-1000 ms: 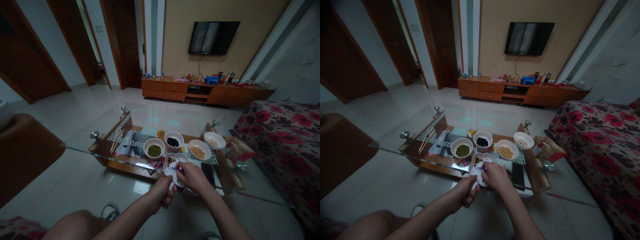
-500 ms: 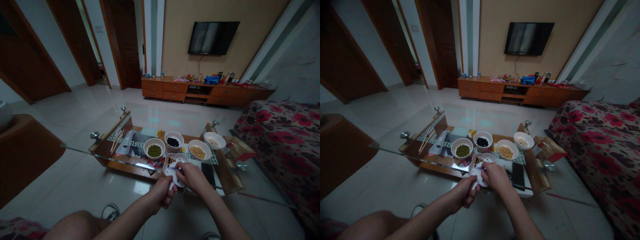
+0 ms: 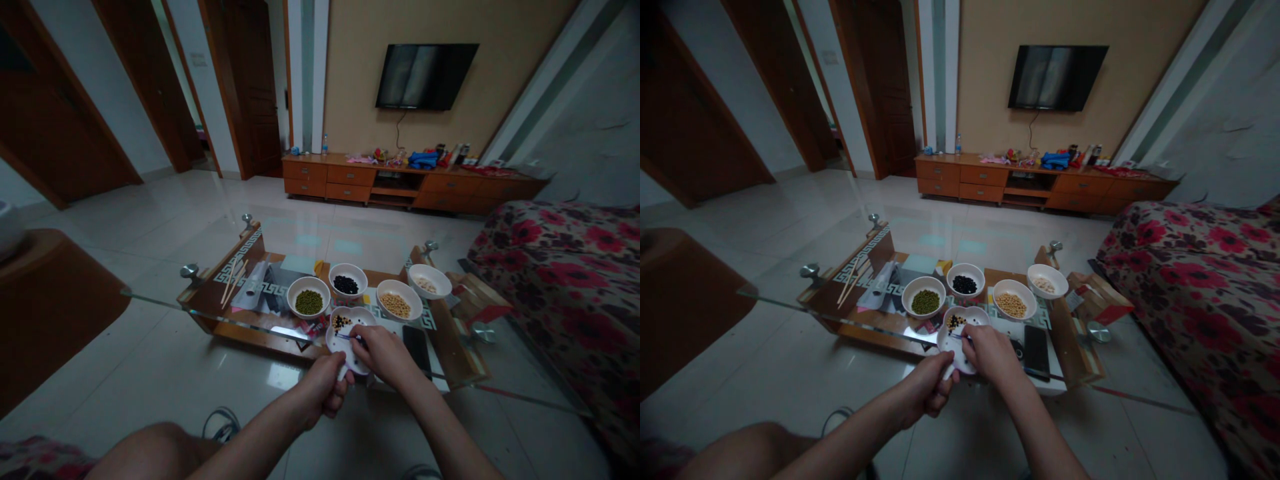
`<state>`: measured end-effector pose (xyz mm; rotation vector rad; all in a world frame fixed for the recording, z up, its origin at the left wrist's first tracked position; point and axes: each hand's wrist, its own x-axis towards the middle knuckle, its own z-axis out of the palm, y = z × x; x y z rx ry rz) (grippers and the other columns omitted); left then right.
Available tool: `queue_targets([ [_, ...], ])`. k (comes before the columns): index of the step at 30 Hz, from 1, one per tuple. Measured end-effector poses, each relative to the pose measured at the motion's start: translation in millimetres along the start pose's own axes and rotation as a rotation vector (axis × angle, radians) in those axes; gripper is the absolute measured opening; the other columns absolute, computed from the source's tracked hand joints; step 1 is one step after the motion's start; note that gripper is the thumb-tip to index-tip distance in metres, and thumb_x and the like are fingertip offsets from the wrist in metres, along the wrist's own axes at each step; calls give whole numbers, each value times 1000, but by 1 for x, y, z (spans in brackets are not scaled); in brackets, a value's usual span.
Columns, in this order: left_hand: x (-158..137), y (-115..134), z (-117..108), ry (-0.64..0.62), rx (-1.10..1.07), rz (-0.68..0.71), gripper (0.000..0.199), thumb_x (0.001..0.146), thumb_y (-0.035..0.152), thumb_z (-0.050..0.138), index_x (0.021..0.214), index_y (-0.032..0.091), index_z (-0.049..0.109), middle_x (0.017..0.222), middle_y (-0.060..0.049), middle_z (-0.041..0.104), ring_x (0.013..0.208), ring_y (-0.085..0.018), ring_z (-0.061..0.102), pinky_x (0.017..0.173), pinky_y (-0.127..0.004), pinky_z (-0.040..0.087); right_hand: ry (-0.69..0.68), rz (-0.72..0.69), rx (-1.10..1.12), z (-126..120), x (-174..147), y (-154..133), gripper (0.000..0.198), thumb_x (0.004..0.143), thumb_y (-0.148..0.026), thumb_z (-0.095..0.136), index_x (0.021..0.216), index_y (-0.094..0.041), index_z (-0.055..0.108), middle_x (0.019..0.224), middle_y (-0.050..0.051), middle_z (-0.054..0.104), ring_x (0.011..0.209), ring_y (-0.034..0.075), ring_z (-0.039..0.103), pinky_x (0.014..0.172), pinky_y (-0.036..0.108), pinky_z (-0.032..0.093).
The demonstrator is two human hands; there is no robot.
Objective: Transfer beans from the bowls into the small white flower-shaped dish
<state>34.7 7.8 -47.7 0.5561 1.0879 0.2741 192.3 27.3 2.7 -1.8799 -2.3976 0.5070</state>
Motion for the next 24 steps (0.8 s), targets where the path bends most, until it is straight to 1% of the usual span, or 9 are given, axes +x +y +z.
queue_targets([
  [7, 0, 0, 0, 6, -5, -2, 44, 90, 51, 23, 70, 21, 47, 43, 10, 26, 30, -6, 12, 40, -22, 6, -8, 2, 2, -2, -1, -1, 28, 90, -32, 42, 104, -23, 64, 101, 8, 69, 96, 20, 62, 75, 26, 38],
  [15, -1, 2, 1, 22, 5, 15, 43, 91, 49, 24, 69, 21, 47, 43, 10, 26, 29, -6, 14, 40, -21, 7, 95, -35, 61, -4, -1, 2, 29, 91, -32, 40, 103, -23, 64, 100, 5, 70, 94, 20, 63, 77, 27, 41],
  [17, -2, 2, 2, 24, 1, 2, 43, 91, 49, 23, 69, 21, 47, 42, 10, 26, 29, -6, 13, 41, -22, 7, 147, -44, 83, -4, 0, 3, 29, 92, -33, 40, 105, -24, 64, 101, 4, 70, 93, 19, 64, 77, 27, 42],
  [20, -3, 3, 4, 32, 5, -13, 43, 92, 48, 22, 69, 21, 47, 42, 9, 25, 29, -6, 13, 41, -22, 6, 281, -35, 114, -3, 5, 6, 30, 93, -33, 39, 109, -25, 63, 106, 5, 70, 94, 17, 64, 79, 27, 42],
  [22, -4, 3, 4, 38, 10, -11, 44, 92, 48, 22, 69, 21, 47, 43, 9, 26, 29, -6, 13, 41, -22, 6, 397, 10, 109, -4, 11, 9, 31, 93, -33, 39, 109, -23, 64, 106, 6, 70, 93, 18, 64, 79, 27, 42],
  [24, -5, 4, 5, 41, 15, -11, 44, 92, 50, 22, 69, 21, 47, 43, 9, 27, 29, -5, 14, 41, -22, 7, 510, 82, 97, -5, 18, 11, 32, 93, -35, 39, 107, -21, 64, 103, 7, 70, 90, 18, 64, 77, 27, 41],
])
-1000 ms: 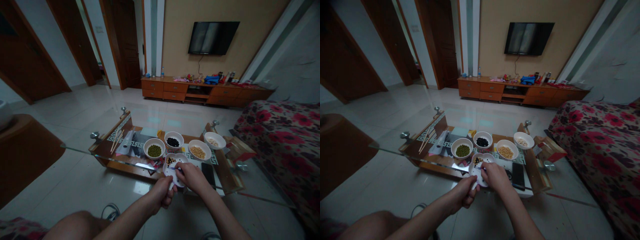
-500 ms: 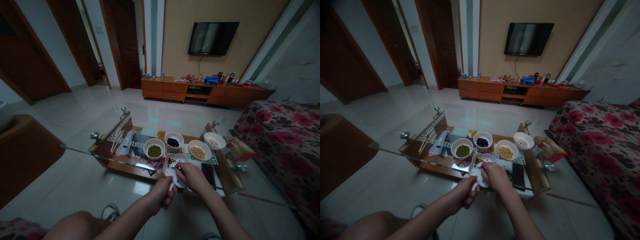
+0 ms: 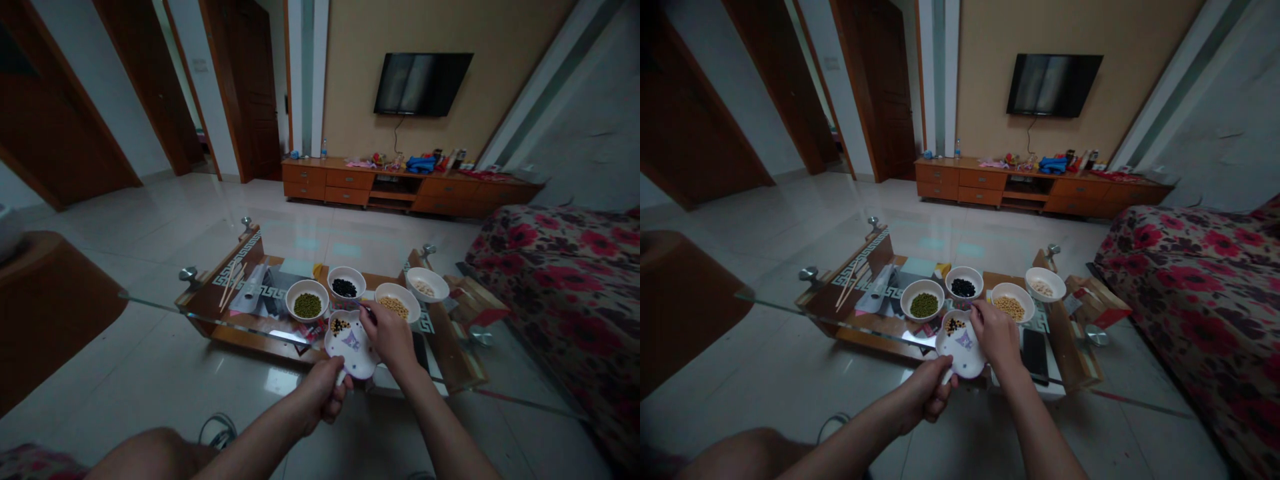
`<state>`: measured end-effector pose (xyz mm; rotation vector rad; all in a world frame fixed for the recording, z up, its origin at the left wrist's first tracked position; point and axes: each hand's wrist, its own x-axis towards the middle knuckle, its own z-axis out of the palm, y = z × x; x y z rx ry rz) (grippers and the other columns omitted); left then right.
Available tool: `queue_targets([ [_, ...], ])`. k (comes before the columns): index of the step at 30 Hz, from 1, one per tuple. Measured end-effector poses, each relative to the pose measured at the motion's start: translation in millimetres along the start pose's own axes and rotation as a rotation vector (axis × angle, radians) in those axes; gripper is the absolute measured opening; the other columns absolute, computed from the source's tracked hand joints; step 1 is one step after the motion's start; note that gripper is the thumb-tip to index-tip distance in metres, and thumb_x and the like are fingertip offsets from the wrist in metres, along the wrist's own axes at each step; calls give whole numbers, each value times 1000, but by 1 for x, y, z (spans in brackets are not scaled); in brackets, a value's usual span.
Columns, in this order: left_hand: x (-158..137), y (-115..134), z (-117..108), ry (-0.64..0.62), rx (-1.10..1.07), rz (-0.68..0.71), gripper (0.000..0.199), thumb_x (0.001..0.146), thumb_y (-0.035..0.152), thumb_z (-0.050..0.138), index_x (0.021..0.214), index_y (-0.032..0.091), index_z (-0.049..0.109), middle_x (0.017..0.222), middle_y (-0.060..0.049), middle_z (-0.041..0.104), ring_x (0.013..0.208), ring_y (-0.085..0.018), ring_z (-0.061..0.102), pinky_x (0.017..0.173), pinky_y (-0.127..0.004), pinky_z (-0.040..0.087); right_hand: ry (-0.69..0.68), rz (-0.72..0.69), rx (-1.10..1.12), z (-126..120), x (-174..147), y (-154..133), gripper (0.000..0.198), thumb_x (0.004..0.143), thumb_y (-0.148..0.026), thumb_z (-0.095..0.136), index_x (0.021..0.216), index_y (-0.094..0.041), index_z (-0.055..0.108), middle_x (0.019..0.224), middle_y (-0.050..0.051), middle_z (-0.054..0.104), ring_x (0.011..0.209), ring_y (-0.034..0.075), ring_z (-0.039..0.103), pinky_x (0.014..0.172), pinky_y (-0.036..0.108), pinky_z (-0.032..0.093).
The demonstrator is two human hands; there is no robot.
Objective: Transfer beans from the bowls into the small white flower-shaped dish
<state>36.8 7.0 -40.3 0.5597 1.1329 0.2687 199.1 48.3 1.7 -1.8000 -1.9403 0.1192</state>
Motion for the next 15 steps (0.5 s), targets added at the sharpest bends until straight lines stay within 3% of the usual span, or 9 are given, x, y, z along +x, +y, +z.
queue_targets([
  [4, -1, 1, 0, -6, 0, -18, 45, 92, 49, 21, 68, 21, 46, 43, 9, 26, 30, -5, 12, 42, -21, 7, 113, 104, -40, 2, 13, 1, 36, 94, -36, 35, 110, -20, 64, 102, 8, 70, 91, 19, 63, 77, 27, 40],
  [9, -3, 2, 1, 1, 3, -22, 44, 92, 48, 21, 67, 21, 45, 43, 9, 25, 31, -6, 11, 42, -23, 5, 60, 219, -117, -1, 17, 1, 37, 95, -38, 34, 114, -23, 61, 102, 8, 69, 91, 20, 62, 74, 29, 40],
  [15, 3, -2, -3, -17, -7, -18, 44, 90, 52, 24, 69, 21, 47, 44, 9, 26, 31, -5, 13, 42, -21, 7, 37, 211, -157, -9, 8, 2, 34, 94, -38, 36, 111, -23, 61, 98, 7, 70, 87, 19, 63, 69, 27, 39],
])
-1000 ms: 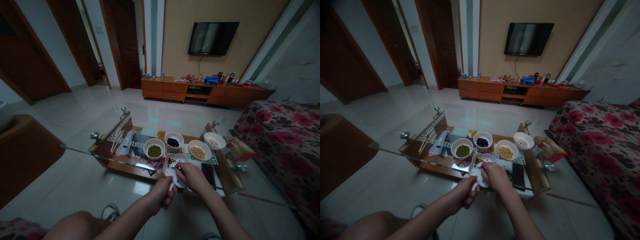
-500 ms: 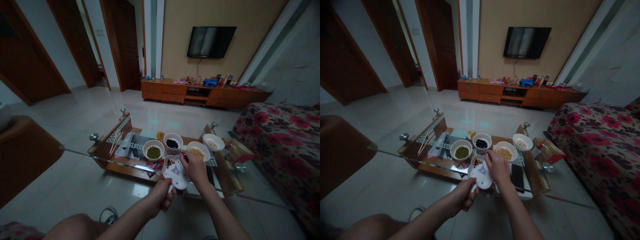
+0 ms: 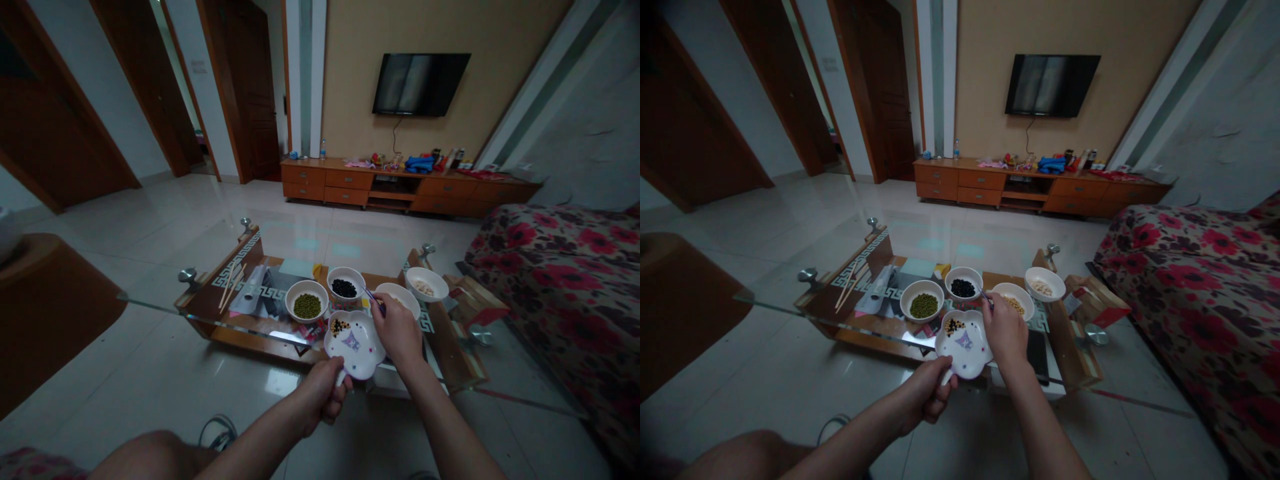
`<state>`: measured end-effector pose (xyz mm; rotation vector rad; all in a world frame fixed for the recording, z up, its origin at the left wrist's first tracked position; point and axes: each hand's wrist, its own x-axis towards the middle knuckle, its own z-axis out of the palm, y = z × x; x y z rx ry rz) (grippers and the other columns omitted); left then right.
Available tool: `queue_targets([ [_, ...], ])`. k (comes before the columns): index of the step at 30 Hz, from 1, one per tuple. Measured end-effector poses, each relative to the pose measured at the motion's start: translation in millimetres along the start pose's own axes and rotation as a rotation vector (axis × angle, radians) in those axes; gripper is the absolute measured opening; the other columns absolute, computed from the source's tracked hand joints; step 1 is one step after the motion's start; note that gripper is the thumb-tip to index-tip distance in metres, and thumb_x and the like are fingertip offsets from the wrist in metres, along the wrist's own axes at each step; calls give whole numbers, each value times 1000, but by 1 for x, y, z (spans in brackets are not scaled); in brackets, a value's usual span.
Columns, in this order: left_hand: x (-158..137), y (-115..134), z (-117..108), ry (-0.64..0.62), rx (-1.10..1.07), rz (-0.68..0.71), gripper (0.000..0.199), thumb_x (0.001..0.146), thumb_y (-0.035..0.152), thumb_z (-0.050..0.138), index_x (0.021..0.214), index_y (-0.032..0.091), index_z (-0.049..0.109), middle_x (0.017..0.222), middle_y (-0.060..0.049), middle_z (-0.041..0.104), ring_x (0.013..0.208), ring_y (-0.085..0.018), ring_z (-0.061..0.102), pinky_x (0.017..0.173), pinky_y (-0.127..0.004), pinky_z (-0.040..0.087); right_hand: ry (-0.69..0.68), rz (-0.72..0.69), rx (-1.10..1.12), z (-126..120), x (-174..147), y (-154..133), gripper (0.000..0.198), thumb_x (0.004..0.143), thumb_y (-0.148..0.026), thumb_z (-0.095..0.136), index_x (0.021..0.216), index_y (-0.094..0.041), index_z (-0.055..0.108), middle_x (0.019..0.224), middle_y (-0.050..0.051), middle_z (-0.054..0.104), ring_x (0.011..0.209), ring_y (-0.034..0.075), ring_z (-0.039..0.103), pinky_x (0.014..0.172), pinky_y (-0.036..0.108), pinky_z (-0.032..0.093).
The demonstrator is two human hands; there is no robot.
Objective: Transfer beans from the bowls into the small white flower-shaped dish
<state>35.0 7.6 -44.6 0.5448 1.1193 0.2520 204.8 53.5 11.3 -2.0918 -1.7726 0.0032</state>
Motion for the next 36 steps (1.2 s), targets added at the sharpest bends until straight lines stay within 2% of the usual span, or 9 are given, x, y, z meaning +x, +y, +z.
queue_targets([
  [6, 2, -1, -1, -10, -3, 9, 44, 91, 50, 23, 69, 21, 46, 43, 9, 25, 31, -6, 12, 41, -22, 7, -94, -3, -48, -3, -14, 1, 28, 91, -38, 42, 101, -24, 64, 87, 5, 70, 81, 20, 65, 63, 27, 37],
  [12, 0, 1, 0, -5, 0, 8, 44, 91, 50, 22, 69, 21, 47, 43, 9, 25, 31, -6, 12, 42, -22, 6, -281, -55, -74, -2, -21, 2, 24, 89, -37, 44, 98, -25, 64, 87, 4, 71, 83, 20, 66, 60, 25, 34],
  [15, 0, 1, 0, -4, 3, 3, 44, 91, 50, 22, 69, 21, 46, 43, 9, 24, 31, -6, 12, 42, -22, 6, -331, -85, -98, -1, -22, 2, 24, 89, -36, 44, 97, -24, 64, 88, 5, 71, 83, 20, 66, 60, 25, 33],
  [23, -1, 1, 0, -12, -5, 4, 44, 91, 50, 22, 69, 21, 47, 43, 9, 23, 31, -6, 12, 42, -22, 6, -341, -115, -124, 2, -24, 1, 24, 89, -34, 44, 97, -24, 63, 89, 5, 71, 84, 19, 65, 62, 25, 35],
  [31, -1, 2, 0, -7, -8, -7, 43, 91, 49, 22, 68, 21, 46, 43, 9, 25, 30, -6, 12, 41, -23, 5, -305, -8, -201, 1, -23, 5, 25, 88, -38, 44, 93, -23, 64, 87, 8, 70, 79, 21, 65, 62, 27, 38],
  [36, -2, 2, 1, -1, -5, 9, 44, 92, 49, 22, 68, 21, 46, 42, 9, 26, 30, -6, 13, 40, -23, 6, -342, -2, -191, 1, -23, 5, 24, 87, -36, 45, 94, -23, 64, 87, 8, 70, 77, 21, 66, 62, 27, 38],
])
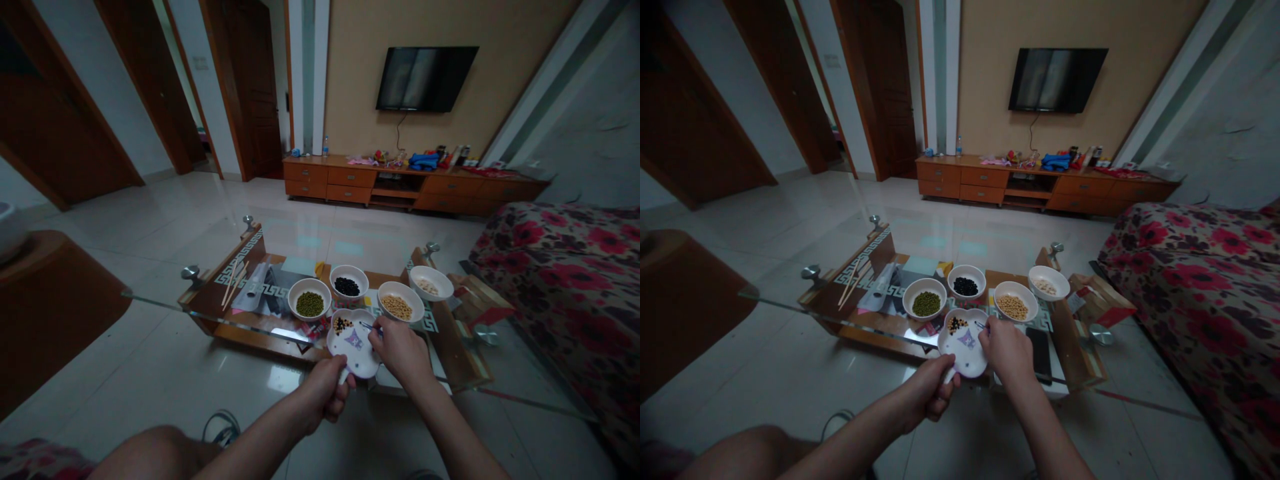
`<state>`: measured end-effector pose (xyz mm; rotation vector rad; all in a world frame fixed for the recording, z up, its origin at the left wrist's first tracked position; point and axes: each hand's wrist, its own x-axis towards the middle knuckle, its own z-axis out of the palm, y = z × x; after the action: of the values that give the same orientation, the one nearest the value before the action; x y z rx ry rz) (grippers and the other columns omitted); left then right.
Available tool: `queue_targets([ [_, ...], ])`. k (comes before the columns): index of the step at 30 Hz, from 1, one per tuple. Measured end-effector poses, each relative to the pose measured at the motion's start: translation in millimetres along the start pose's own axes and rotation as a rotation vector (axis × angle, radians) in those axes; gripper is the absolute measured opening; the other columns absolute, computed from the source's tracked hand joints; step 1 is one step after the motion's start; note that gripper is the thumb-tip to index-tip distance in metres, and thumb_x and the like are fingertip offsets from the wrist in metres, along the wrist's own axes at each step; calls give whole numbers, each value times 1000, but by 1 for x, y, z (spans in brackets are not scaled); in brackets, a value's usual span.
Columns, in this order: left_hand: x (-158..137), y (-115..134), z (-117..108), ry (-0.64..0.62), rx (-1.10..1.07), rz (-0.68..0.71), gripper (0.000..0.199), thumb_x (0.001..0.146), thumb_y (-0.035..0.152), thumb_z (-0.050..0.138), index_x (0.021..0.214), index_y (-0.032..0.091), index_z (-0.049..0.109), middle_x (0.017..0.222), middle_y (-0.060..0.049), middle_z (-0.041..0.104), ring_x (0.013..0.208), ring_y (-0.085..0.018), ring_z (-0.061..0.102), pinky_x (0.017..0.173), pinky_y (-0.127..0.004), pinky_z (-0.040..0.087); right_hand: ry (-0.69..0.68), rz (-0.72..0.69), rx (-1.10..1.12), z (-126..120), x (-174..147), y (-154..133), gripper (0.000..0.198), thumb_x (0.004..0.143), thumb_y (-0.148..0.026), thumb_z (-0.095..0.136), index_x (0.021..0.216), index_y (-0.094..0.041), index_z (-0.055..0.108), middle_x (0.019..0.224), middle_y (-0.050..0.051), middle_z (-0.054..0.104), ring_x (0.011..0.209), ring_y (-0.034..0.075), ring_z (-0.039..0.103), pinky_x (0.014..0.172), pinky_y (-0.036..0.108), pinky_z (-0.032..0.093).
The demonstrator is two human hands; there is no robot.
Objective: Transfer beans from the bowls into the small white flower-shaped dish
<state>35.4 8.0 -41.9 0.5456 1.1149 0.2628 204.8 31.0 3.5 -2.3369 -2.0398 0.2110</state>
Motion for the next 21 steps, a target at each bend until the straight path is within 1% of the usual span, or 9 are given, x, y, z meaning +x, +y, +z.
queue_targets([
  [6, -2, 1, 1, 2, 15, -9, 45, 93, 48, 20, 67, 21, 46, 42, 9, 24, 30, -6, 12, 40, -23, 6, -15, 7, -22, 3, 2, -1, 27, 88, -36, 43, 98, -22, 64, 89, 8, 70, 82, 21, 66, 65, 27, 41],
  [10, -3, 2, 0, -4, 16, -15, 45, 93, 49, 20, 69, 21, 46, 43, 10, 27, 30, -5, 12, 41, -22, 7, -33, 9, -20, 5, 3, -1, 26, 88, -36, 43, 98, -24, 64, 90, 8, 70, 83, 21, 66, 66, 28, 41],
  [21, -2, 1, 1, -2, 5, -7, 44, 92, 48, 22, 67, 21, 46, 42, 9, 24, 30, -6, 12, 40, -23, 5, -12, -1, -16, 5, 3, -2, 26, 88, -35, 43, 96, -25, 66, 88, 7, 70, 80, 21, 66, 62, 27, 38],
])
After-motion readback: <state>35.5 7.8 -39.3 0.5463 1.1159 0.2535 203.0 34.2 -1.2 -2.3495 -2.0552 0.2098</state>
